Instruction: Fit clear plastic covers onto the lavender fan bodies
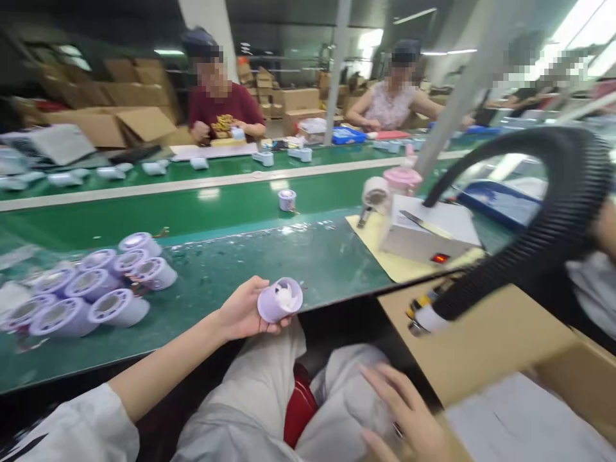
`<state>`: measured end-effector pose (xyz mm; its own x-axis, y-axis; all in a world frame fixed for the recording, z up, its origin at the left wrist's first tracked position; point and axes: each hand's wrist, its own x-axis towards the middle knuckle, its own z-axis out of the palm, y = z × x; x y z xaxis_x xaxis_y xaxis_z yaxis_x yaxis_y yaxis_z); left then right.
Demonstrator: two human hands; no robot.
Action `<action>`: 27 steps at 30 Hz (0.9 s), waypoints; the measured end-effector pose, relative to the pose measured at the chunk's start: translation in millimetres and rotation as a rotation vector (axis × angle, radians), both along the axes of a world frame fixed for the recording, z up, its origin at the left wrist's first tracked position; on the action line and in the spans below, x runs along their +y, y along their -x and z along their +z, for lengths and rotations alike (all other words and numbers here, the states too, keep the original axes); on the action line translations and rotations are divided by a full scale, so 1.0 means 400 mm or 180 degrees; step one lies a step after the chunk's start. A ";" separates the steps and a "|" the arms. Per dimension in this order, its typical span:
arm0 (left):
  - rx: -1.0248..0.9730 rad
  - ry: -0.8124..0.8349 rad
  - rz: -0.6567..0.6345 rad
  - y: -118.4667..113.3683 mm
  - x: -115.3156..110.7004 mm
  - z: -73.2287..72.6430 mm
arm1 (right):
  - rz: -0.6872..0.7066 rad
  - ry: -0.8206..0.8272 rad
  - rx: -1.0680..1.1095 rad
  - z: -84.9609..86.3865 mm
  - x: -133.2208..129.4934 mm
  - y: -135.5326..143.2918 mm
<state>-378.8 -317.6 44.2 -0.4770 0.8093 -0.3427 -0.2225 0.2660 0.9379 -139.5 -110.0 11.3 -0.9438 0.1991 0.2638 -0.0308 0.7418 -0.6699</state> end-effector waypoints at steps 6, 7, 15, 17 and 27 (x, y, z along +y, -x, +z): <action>-0.1480 -0.0053 -0.0680 -0.108 0.096 -0.057 | -0.0380 -0.1365 0.0069 0.030 -0.074 0.049; -0.1409 -0.0075 -0.0808 -0.114 0.101 -0.057 | -0.0419 -0.1445 0.0011 0.033 -0.078 0.054; 0.1636 -0.0200 -0.1450 -0.143 0.083 0.003 | -0.0194 -0.0291 -0.0589 0.050 -0.078 0.028; 0.2037 -0.0225 -0.1404 -0.155 0.075 0.009 | -0.0113 0.0167 -0.0762 0.058 -0.077 0.023; 0.2478 -0.0412 -0.1341 -0.158 0.070 -0.033 | -0.0349 0.1108 -0.0831 0.073 -0.078 0.017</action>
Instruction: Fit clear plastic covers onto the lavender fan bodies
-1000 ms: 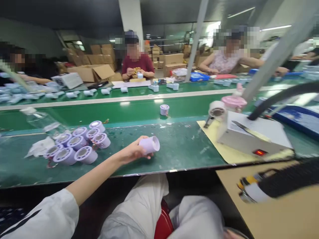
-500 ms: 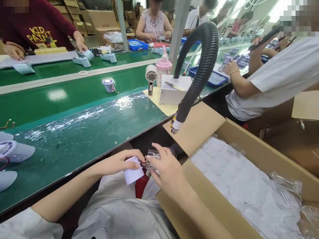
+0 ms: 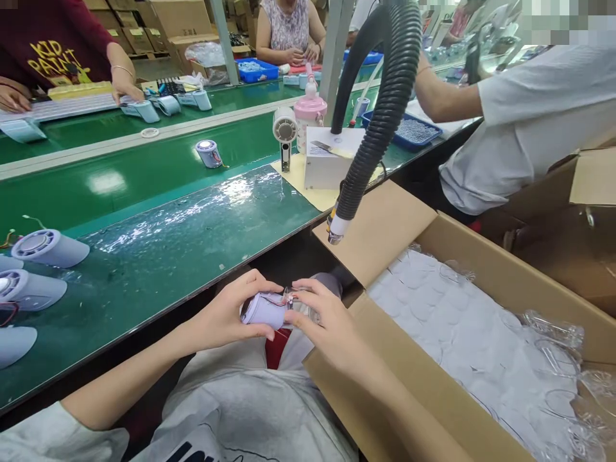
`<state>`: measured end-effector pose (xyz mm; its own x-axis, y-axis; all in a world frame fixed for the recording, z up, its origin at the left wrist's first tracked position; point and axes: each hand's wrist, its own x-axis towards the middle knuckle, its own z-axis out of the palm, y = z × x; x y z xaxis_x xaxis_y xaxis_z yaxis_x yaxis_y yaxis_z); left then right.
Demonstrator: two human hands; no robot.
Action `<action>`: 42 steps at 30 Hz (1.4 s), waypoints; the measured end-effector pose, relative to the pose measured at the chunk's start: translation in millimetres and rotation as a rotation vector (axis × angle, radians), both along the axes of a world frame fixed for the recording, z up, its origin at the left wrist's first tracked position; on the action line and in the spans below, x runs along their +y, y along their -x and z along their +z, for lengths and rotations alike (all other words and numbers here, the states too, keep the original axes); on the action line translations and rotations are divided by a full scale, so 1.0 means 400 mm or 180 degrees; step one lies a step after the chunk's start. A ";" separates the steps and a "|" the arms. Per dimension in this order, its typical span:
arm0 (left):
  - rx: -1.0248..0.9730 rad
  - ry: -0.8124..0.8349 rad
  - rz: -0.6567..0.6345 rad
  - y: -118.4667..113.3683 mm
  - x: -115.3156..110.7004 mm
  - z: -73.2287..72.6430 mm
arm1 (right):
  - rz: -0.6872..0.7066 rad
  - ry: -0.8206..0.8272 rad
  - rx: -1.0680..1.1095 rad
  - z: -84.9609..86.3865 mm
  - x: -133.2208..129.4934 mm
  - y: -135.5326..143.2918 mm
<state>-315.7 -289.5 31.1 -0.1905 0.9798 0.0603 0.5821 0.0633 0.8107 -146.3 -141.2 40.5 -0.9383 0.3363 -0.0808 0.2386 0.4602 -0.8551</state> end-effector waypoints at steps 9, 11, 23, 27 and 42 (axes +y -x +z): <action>0.0132 0.0282 -0.0195 -0.001 0.000 -0.002 | -0.0301 -0.2368 0.0685 -0.037 -0.003 -0.013; 0.0219 0.0474 -0.0168 -0.002 0.003 0.000 | -0.0142 -0.2681 0.0684 -0.033 0.001 -0.016; 0.0036 -0.0190 0.0128 -0.011 0.023 -0.019 | 0.0201 -0.0376 0.0058 -0.022 -0.001 0.005; -0.0207 -0.0577 0.0078 -0.007 0.026 -0.063 | -0.0319 0.0281 0.0245 0.000 -0.008 0.009; -0.2935 0.0106 0.0094 -0.035 0.000 -0.063 | 0.0142 -0.0110 0.0764 -0.044 0.007 -0.055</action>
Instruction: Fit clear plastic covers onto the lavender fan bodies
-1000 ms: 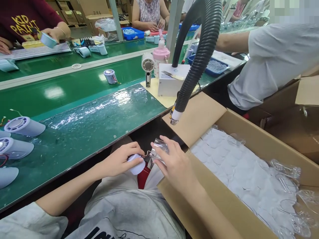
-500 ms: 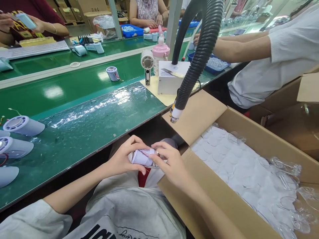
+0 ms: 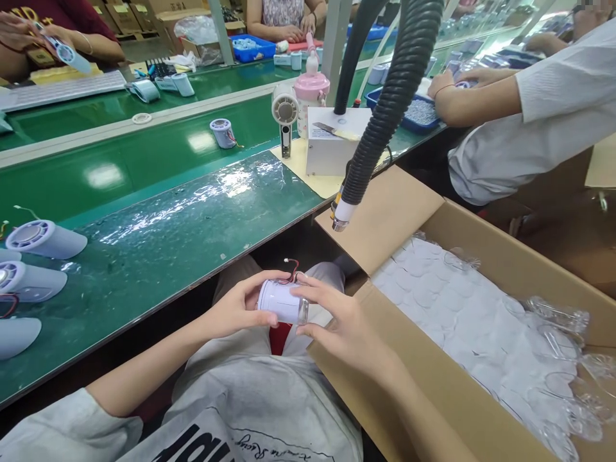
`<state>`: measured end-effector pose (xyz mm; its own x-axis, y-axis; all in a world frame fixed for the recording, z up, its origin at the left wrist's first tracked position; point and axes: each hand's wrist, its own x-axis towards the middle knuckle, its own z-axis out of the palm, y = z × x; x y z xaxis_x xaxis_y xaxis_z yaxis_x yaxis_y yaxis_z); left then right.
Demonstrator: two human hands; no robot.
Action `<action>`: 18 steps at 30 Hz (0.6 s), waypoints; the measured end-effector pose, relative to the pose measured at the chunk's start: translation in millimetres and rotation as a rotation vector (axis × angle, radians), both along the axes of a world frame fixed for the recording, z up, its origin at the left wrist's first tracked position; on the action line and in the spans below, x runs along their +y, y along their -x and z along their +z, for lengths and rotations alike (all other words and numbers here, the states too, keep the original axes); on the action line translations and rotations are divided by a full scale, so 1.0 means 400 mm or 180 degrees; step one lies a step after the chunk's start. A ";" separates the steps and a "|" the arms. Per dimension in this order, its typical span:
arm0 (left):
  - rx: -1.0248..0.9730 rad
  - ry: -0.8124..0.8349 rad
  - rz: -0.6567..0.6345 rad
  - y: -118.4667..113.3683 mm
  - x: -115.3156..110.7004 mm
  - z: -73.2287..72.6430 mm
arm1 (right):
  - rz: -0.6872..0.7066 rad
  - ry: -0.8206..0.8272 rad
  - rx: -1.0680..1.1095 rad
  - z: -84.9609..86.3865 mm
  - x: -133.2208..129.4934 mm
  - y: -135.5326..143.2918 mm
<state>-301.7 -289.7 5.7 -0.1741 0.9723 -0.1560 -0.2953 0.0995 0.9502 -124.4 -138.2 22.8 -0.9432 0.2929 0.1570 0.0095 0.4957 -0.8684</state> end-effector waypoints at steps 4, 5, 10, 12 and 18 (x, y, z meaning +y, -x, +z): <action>-0.0062 0.0069 -0.0034 0.005 -0.001 0.001 | 0.0040 -0.0022 0.0111 -0.011 -0.011 -0.010; -0.0046 0.0074 -0.0038 0.006 -0.002 0.002 | 0.0051 0.0037 0.0123 -0.012 -0.012 -0.010; 0.0335 0.0103 -0.0150 0.007 -0.009 0.019 | 0.0070 0.0497 -0.0010 -0.004 -0.013 -0.009; 0.0690 -0.0002 -0.0172 0.007 -0.013 0.028 | 0.0064 0.0735 -0.0125 0.003 -0.014 -0.009; 0.1216 -0.0331 -0.0250 0.009 -0.019 0.038 | 0.0040 0.1435 -0.0441 0.024 -0.019 -0.015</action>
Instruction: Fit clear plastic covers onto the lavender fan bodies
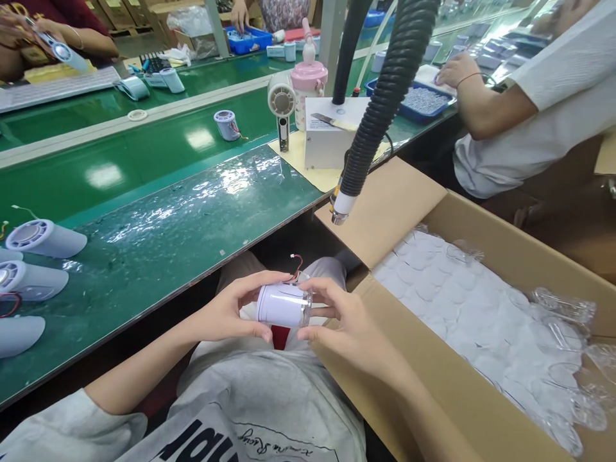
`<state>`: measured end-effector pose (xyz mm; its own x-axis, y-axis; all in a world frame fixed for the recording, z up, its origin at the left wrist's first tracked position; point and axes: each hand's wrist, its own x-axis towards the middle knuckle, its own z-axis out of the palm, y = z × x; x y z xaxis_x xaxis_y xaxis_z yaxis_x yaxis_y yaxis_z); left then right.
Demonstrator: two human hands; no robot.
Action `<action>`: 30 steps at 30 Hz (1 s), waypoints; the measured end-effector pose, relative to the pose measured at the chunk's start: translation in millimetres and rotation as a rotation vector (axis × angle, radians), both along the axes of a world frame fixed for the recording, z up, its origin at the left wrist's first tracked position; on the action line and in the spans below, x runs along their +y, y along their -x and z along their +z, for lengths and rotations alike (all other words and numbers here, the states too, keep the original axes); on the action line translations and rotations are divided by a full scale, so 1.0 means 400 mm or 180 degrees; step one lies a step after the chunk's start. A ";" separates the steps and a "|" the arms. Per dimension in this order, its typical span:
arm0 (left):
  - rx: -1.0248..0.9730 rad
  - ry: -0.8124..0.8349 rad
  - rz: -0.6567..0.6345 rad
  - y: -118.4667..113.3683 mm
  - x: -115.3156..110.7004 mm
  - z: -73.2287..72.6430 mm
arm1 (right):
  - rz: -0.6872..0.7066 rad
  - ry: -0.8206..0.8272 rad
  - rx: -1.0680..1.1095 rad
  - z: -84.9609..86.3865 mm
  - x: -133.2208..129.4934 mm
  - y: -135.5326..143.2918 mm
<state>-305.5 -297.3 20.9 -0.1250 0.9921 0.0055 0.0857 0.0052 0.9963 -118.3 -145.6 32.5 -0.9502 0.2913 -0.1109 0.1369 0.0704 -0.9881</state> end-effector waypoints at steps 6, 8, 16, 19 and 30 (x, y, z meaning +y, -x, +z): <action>0.0149 -0.0221 -0.0112 -0.001 0.002 0.000 | -0.0074 0.0620 -0.0136 0.004 -0.005 -0.004; 0.0199 -0.0275 -0.0109 -0.003 0.002 0.000 | -0.0079 0.0814 -0.0158 0.003 -0.006 -0.004; 0.0369 -0.0374 -0.0132 -0.004 -0.005 0.006 | -0.0112 0.1214 -0.0417 -0.004 -0.010 -0.004; 0.0418 -0.0419 -0.0161 -0.003 -0.006 0.007 | -0.0090 0.1348 -0.0417 -0.007 -0.012 -0.002; 0.0402 -0.0552 -0.0190 -0.003 -0.006 0.007 | -0.0206 0.1805 -0.0720 -0.011 -0.038 0.017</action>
